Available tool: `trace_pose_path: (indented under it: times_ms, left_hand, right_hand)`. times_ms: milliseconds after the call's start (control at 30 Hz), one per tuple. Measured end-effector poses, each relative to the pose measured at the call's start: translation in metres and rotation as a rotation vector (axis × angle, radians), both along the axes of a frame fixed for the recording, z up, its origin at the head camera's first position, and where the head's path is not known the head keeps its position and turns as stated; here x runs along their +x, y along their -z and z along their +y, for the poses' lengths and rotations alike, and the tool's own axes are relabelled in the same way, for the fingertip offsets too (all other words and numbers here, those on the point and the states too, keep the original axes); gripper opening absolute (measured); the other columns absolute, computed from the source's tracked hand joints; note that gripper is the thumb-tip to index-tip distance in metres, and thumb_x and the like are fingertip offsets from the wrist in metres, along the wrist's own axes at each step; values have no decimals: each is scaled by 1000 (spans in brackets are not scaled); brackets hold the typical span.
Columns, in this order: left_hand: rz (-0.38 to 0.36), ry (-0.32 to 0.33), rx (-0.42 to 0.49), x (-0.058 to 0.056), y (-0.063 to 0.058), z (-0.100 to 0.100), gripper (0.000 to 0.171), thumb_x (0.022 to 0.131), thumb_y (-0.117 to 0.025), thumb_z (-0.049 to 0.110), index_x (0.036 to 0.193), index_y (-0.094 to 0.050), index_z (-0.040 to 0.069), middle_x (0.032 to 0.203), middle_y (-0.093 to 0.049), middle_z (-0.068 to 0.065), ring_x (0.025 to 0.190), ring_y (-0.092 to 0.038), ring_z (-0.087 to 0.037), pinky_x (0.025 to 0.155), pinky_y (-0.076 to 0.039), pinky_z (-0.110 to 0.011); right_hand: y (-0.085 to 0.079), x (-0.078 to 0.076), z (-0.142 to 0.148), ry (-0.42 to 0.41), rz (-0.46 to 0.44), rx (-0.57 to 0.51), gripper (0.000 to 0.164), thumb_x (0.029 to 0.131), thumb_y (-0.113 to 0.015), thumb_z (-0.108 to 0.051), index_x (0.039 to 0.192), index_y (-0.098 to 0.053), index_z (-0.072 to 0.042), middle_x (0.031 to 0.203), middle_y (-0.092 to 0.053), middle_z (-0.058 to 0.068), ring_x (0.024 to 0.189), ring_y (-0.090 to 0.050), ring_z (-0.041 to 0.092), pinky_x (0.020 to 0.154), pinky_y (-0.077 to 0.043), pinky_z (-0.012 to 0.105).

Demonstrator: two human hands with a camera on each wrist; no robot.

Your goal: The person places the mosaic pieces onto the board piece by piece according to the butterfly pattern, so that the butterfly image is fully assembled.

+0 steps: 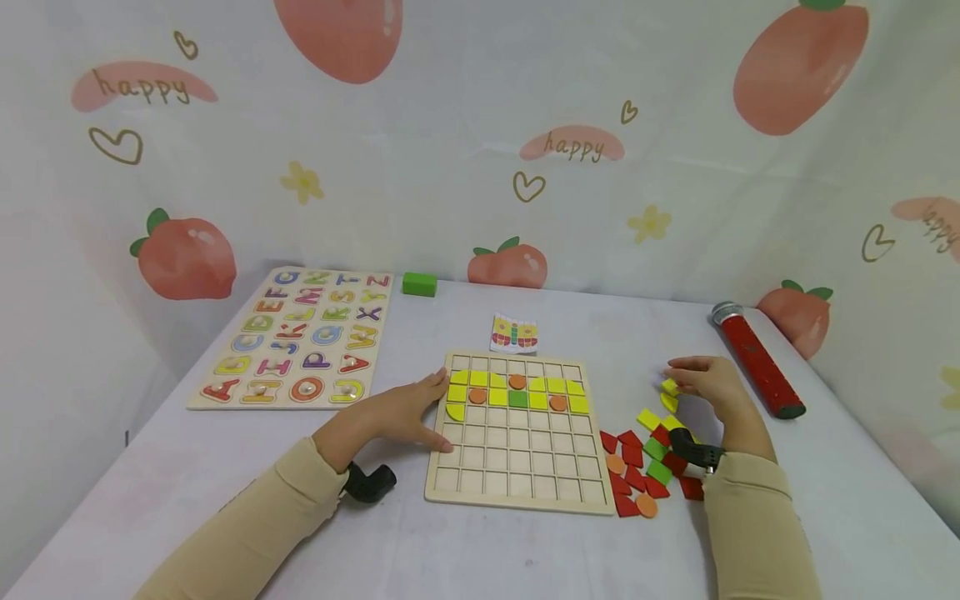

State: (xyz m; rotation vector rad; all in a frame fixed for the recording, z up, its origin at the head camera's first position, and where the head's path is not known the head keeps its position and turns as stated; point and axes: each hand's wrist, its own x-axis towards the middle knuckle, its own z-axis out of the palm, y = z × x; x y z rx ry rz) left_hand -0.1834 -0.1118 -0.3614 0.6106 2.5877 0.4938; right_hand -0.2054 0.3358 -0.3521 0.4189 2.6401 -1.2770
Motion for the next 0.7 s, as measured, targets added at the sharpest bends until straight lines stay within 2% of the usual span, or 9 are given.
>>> trace_pose_path:
  times_ms: [67,200,300,433,567,700]
  left_hand:
    - [0,-1,4,0,1,0,107,69,-75,54,149,-19,11,158,-7,-3,146,-12,-20,118,-19,-40]
    - [5,0,-1,0,1,0,107,69,-75,54,149,-19,12,158,-7,-2,146,-11,-19,118,-18,-39]
    - [8,3,0,1,1,0,107,69,-75,54,149,-19,11,158,-7,-2,146,-11,-19,118,-18,-40]
    - [7,1,2,1,1,0,107,69,-75,55,149,-19,12,158,-7,-2,146,-11,-19,118,-19,-40]
    - [9,-4,4,1,2,0,107,69,-75,55,149,-20,11,158,-7,-2,146,-11,-20,118,-19,-40]
    - [10,-4,7,0,2,-1,107,69,-75,54,149,-20,11,158,-8,-3,146,-12,-20,118,-19,-41]
  right_hand:
    - [3,1,5,38,-35,-6,55,92,-57,-35,132,-48,1,116,-57,12,90,-54,15,87,-47,36]
    - [9,1,13,77,-75,-31,53,89,-62,-35,129,-53,0,94,-62,-3,85,-54,15,74,-41,26]
    - [13,0,16,86,-77,-66,49,87,-65,-29,125,-56,0,81,-61,-12,79,-55,12,70,-45,22]
    - [17,0,16,84,-65,-61,47,86,-66,-24,124,-56,2,86,-61,-8,78,-53,12,64,-48,15]
    - [21,-1,15,89,-61,-4,46,85,-68,-25,121,-56,3,92,-61,0,80,-52,15,63,-47,16]
    - [23,-3,14,100,-53,29,43,84,-70,-24,116,-58,2,87,-58,-1,79,-50,17,65,-46,19]
